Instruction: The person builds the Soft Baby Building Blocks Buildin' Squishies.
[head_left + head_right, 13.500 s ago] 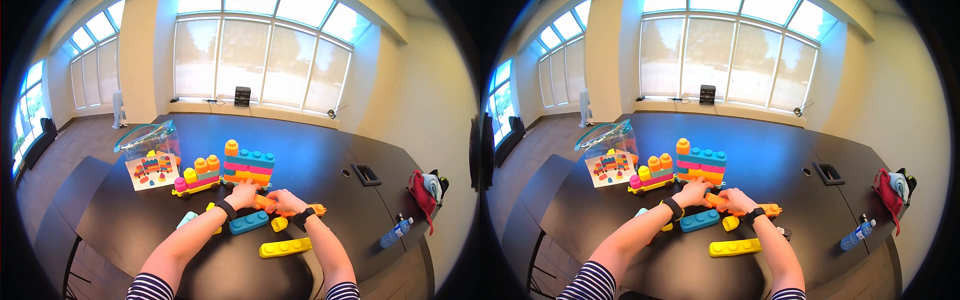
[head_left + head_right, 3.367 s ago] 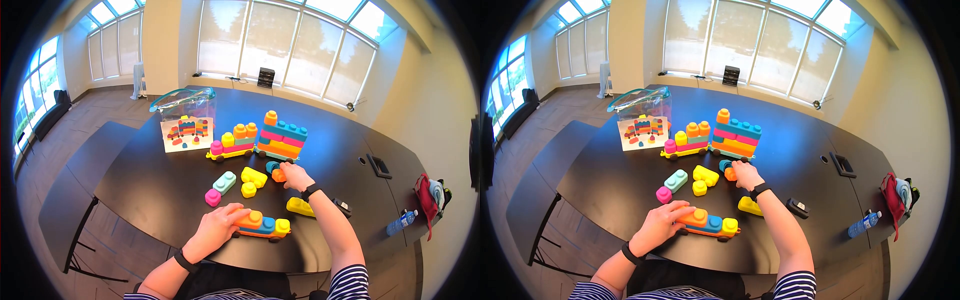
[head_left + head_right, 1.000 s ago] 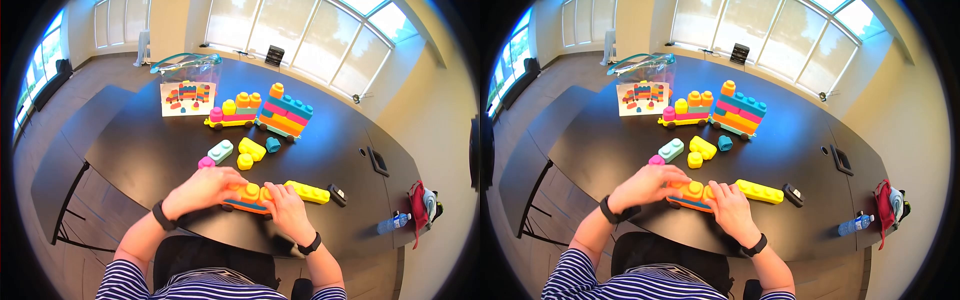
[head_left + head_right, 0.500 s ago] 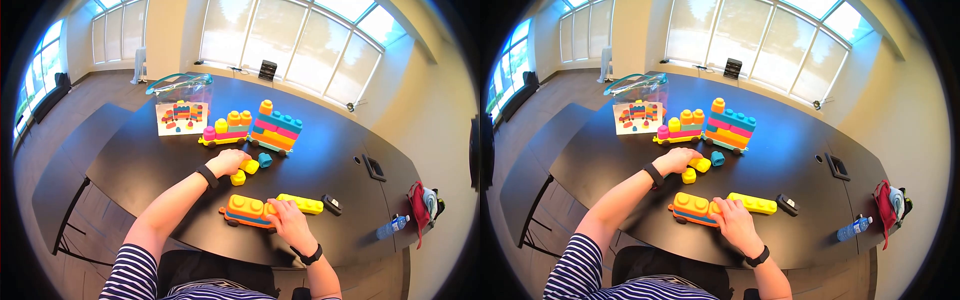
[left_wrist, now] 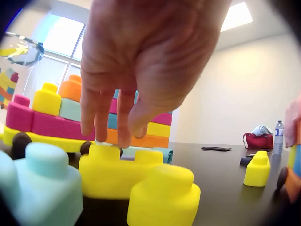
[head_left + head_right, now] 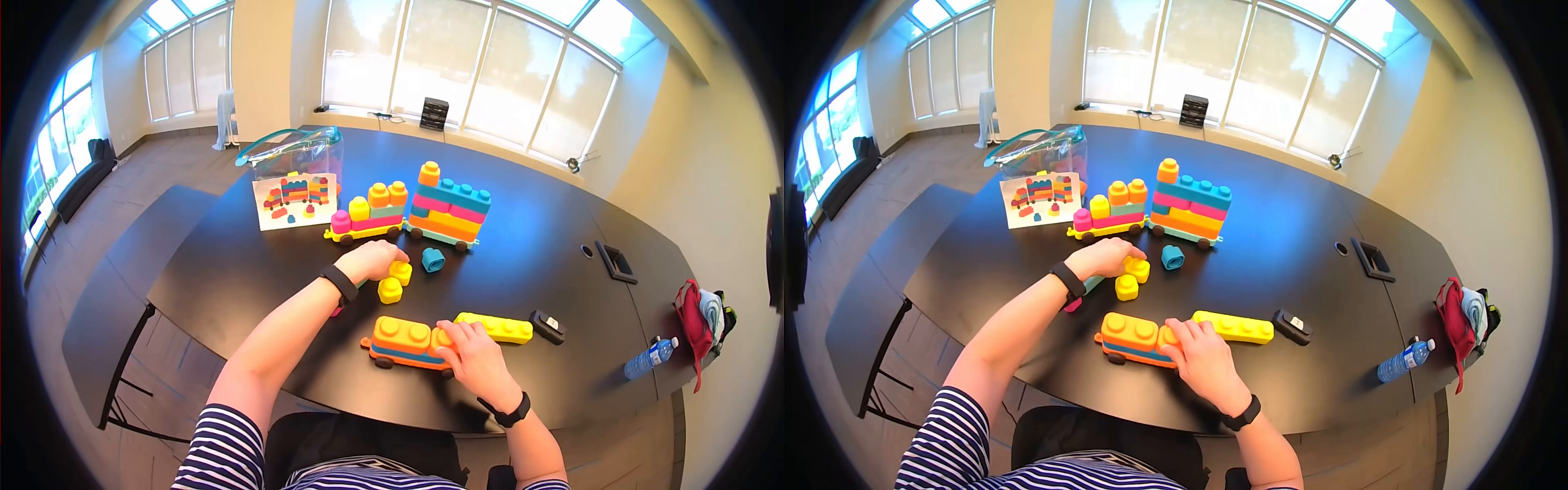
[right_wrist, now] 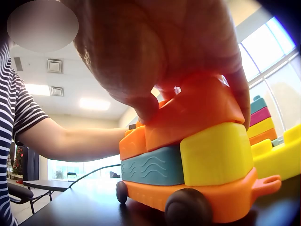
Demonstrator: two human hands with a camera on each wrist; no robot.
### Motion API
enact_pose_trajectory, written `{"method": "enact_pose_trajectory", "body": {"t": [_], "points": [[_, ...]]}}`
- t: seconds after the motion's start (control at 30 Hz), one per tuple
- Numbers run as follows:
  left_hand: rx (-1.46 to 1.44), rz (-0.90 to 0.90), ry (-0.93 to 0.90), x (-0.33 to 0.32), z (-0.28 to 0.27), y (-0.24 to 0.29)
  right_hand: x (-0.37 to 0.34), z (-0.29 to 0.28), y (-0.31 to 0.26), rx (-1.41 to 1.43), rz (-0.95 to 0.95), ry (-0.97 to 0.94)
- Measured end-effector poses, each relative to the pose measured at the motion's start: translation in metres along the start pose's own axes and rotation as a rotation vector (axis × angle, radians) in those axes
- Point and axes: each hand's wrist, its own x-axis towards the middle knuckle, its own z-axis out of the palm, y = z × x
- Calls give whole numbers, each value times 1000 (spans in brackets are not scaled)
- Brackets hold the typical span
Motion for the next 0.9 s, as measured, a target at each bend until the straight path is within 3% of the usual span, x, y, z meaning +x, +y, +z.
{"method": "enact_pose_trajectory", "body": {"t": [0.17, 0.37, 0.47, 0.6, 0.73, 0.9], "points": [[51, -46, -42, 3, 5, -1, 1, 0, -1, -6, 1, 5], [90, -29, 182, 1, 17, -5, 1, 3, 1, 0, 0, 19], [-118, 98, 340, -27, -9, 10, 0, 4, 2, 12, -6, 33], [-381, 351, 179, -94, -45, 42, 0, 4, 1, 18, 7, 36], [-258, 287, 116, -153, -51, 85, 1, 4, -1, 28, 15, 35], [-229, 319, 307, -159, -11, 87, 2, 7, -2, 23, 10, 40]]}}
